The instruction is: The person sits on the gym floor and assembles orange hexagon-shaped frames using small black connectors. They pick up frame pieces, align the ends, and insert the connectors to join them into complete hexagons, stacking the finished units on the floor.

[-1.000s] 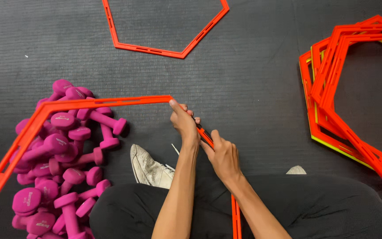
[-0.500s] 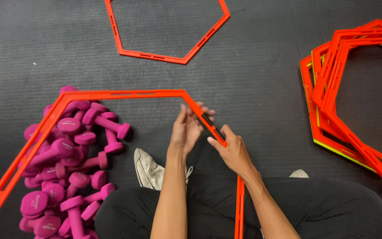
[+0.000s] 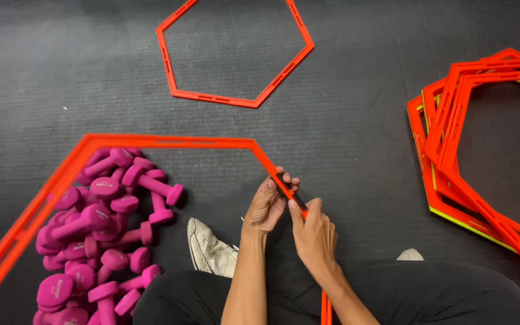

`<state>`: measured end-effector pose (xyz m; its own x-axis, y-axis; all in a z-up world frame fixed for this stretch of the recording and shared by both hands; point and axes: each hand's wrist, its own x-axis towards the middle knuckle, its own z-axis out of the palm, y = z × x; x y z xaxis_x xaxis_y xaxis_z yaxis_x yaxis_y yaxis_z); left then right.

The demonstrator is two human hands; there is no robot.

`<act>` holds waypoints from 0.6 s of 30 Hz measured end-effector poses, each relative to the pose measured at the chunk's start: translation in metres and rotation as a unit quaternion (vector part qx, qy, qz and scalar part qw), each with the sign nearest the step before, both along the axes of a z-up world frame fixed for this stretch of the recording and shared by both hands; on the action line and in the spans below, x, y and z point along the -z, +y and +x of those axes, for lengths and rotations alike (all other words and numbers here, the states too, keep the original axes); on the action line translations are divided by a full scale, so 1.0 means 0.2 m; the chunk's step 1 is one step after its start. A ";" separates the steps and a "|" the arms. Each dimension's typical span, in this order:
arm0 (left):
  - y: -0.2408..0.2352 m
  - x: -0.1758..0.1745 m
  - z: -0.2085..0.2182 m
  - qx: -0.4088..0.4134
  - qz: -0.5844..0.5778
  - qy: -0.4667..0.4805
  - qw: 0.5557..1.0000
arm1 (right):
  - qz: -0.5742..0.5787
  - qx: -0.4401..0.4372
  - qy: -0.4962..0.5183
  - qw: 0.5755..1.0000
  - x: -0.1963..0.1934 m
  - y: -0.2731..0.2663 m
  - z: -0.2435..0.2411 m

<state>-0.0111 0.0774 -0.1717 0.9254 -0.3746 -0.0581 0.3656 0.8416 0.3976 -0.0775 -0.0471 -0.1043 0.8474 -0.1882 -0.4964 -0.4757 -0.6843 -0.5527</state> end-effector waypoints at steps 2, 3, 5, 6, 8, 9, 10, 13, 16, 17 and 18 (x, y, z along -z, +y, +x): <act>-0.01 0.00 0.01 0.004 -0.013 -0.015 1.000 | 0.028 0.053 -0.153 0.986 0.08 0.02 -0.02; -0.02 0.06 0.00 0.006 -0.014 -0.012 1.000 | 0.027 0.054 -0.150 0.987 0.12 0.01 -0.02; -0.02 0.16 0.02 -0.039 -0.016 0.041 0.998 | 0.123 0.055 -0.141 0.981 0.19 0.01 0.02; -0.01 0.16 0.03 -0.040 -0.016 0.041 0.998 | 0.123 0.055 -0.141 0.981 0.19 0.02 0.02; -0.01 0.17 0.03 -0.030 -0.030 0.028 0.999 | 0.146 0.049 -0.178 0.972 0.18 0.01 0.01; -0.01 0.17 0.02 -0.030 -0.029 0.033 0.999 | 0.146 0.050 -0.173 0.973 0.22 0.02 0.00; -0.01 0.16 0.02 -0.029 -0.019 0.025 0.999 | 0.160 0.049 -0.179 0.970 0.25 0.02 0.00; -0.01 0.14 0.04 -0.033 0.000 0.013 0.999 | 0.182 0.045 -0.187 0.964 0.29 0.01 0.01; -0.01 0.13 0.02 -0.040 0.011 0.012 0.999 | 0.199 0.039 -0.189 0.961 0.28 0.01 0.01; -0.02 0.13 0.02 -0.042 0.010 0.012 0.999 | 0.205 0.036 -0.192 0.959 0.27 0.00 0.01; -0.02 0.13 0.02 -0.040 0.009 0.012 0.999 | 0.204 0.037 -0.192 0.959 0.23 0.00 0.02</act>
